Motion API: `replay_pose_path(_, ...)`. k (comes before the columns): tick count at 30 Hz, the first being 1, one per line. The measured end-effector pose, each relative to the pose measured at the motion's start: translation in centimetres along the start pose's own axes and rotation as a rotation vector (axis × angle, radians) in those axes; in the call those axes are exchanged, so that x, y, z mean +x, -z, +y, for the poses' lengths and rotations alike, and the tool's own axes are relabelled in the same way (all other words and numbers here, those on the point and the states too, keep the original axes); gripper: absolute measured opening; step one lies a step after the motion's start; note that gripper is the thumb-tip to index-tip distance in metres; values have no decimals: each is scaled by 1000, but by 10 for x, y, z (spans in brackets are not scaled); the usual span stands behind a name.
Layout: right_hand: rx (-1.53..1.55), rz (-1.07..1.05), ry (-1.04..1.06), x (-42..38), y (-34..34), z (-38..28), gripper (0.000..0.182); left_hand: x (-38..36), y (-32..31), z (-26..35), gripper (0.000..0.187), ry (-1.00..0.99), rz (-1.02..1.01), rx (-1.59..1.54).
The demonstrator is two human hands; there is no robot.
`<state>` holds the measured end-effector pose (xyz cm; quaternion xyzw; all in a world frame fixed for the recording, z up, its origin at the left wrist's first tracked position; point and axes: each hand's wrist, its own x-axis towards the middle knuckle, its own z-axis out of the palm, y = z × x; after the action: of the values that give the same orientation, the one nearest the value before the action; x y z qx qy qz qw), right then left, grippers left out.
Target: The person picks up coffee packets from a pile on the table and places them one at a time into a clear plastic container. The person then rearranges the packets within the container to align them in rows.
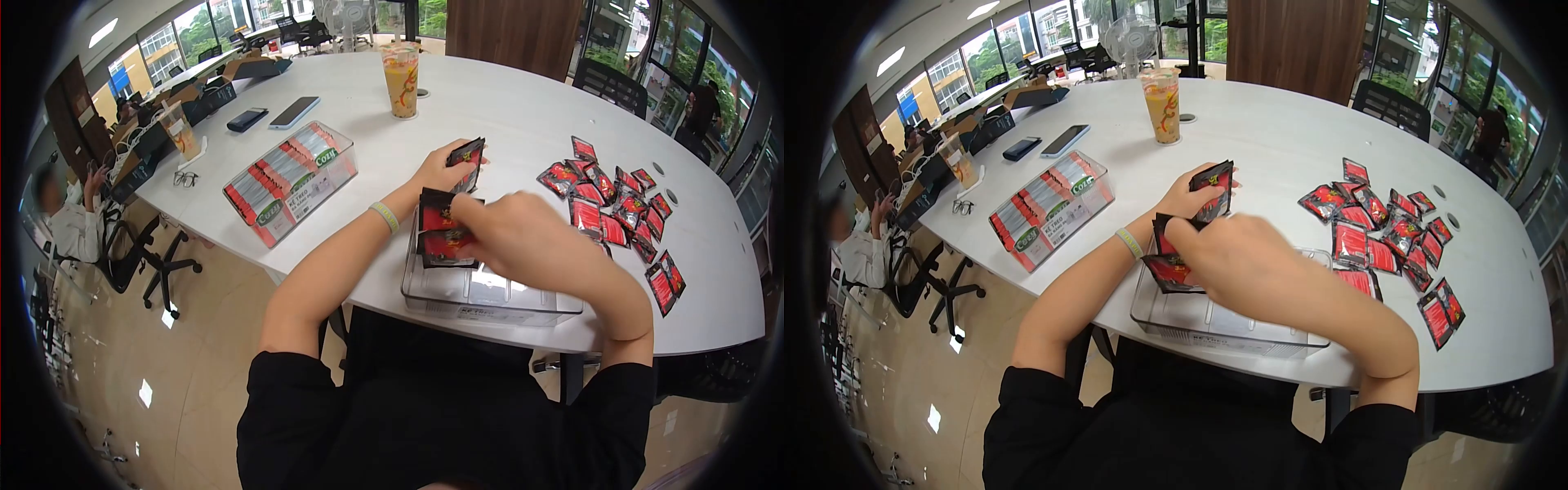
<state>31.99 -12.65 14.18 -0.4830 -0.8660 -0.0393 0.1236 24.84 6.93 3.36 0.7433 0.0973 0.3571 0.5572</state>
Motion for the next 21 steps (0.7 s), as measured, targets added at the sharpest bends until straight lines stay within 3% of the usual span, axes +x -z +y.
replay_pose_path(7, -177, -10, -83, 6, -24, 4, 38, -2, 0, 7, 36, 47, -49, 83)
replay_pose_path(10, -326, 62, -112, 10, -31, 8, 61, -1, 3, 1, 36, 62, -64, 59)
replay_pose_path(13, -309, 73, -132, 12, -34, 10, 70, -2, -2, 7, 36, 99, -57, 57)
replay_pose_path(20, -265, 85, -167, 11, -29, 10, 73, -2, -1, -1, 34, 51, -29, 84)
replay_pose_path(21, -199, 197, -114, 12, -26, 16, 67, -1, -1, -2, 33, 9, -16, 82)
